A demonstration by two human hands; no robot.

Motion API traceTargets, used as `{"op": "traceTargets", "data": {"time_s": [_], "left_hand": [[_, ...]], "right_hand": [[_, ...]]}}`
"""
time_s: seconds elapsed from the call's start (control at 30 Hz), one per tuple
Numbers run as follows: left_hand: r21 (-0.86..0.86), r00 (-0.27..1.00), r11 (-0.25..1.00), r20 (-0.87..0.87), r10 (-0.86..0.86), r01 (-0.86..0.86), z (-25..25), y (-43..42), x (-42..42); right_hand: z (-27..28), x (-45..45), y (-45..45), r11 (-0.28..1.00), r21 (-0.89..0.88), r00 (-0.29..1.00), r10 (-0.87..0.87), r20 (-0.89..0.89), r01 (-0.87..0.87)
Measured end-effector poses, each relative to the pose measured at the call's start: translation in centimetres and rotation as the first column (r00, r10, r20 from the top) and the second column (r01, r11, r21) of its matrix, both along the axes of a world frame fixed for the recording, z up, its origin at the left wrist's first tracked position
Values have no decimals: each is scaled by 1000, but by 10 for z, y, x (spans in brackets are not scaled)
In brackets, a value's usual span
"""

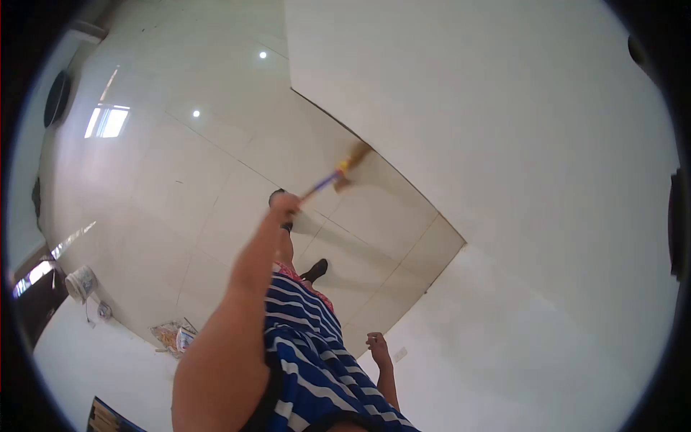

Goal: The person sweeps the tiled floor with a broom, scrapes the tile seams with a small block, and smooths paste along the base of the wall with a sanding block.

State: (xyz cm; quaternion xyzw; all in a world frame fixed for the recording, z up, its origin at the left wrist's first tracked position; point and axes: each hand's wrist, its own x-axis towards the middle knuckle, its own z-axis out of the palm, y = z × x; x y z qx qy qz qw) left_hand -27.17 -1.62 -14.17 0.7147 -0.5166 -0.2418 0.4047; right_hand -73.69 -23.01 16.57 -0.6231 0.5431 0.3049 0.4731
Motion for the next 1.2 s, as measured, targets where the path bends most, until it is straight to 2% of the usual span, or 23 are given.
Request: {"op": "traceTargets", "data": {"time_s": [0.03, 0.07, 0.1, 0.17, 0.2, 0.27, 0.3, 0.43, 0.5, 0.63, 0.7, 0.77, 0.83, 0.87, 0.9, 0.93, 0.97, 1.0, 1.03, 1.07, 1.13, 1.17, 1.2], "left_hand": [[299, 913, 949, -352, 208, -100, 35, 24, 34], [610, 347, 746, -662, 664, -267, 75, 48, 69], [831, -181, 427, -510, 841, -357, 115, 73, 104], [909, -108, 261, -310, 944, -325, 120, 97, 149], [909, -129, 252, -308, 942, -333, 123, 98, 151], [774, 134, -36, 155, 979, -633, 130, 75, 150], [760, 168, -10, 157, 973, -649, 147, 62, 137], [774, -177, -135, 29, 984, -619, 175, 55, 62], [705, -208, -130, -26, 978, -697, 176, 75, 16], [724, -301, -263, 80, 950, -638, 215, 98, -83], [765, -394, -312, 83, 915, -564, 218, 74, -133], [893, -581, -271, 13, 814, -360, 199, 45, -185], [954, -862, -233, -48, 505, -190, 201, 4, -188], [949, -819, -183, -112, 563, -256, 183, -6, -200], [900, -632, -108, -208, 746, -423, 151, -13, -214], [710, -136, 39, -188, 973, -703, 119, -17, -226], [531, 139, 154, -69, 988, -833, 94, -28, -219], [436, 217, 213, -40, 975, -875, 68, -42, -206], [646, 702, 505, 69, 709, -573, 11, -57, -184], [185, 416, 416, -40, 908, -890, 37, -64, -155], [55, 331, 328, 52, 942, -943, 105, -98, -48], [107, 456, 466, -101, 884, -878, 85, -108, -16], [464, -195, 185, -655, 730, -866, 85, -121, 26]], "right_hand": [[-1, 20, -5, 1000, 3, 1000, 18, -3, -18], [-2, 38, -8, 998, 2, 998, 59, 4, -59], [-7, 56, -16, 995, 1, 995, 101, 17, -101], [-13, 97, -39, 985, 2, 983, 171, 63, -172], [-16, 115, -53, 978, -23, 973, 209, 95, -208], [-28, 149, -86, 959, -85, 947, 282, 151, -272], [-32, 162, -105, 944, -116, 931, 324, 168, -308], [-37, 240, -164, 885, -152, 861, 465, 207, -441], [-56, 275, -188, 883, -122, 847, 470, 248, -454], [-74, 351, -232, 753, -3, 731, 640, 236, -658], [-95, 375, -267, 538, -21, 527, 833, 168, -843], [-88, 404, -276, 516, -63, 497, 846, 192, -854], [-87, 436, -284, 540, -90, 506, 826, 248, -837], [-82, 449, -280, 534, -95, 500, 830, 246, -840], [-75, 460, -276, 558, -69, 528, 814, 243, -827], [-70, 469, -272, 580, -44, 555, 796, 242, -813], [-70, 475, -268, 574, -45, 548, 801, 241, -818], [-67, 474, -267, 551, -51, 526, 817, 236, -833], [-68, 479, -265, 529, -53, 505, 832, 230, -847], [-71, 483, -264, 526, -55, 502, 834, 230, -849], [-71, 482, -265, 514, -3, 502, 840, 203, -858], [-76, 485, -265, 514, 0, 504, 841, 197, -858], [-80, 484, -268, 479, 12, 473, 862, 183, -878]]}}
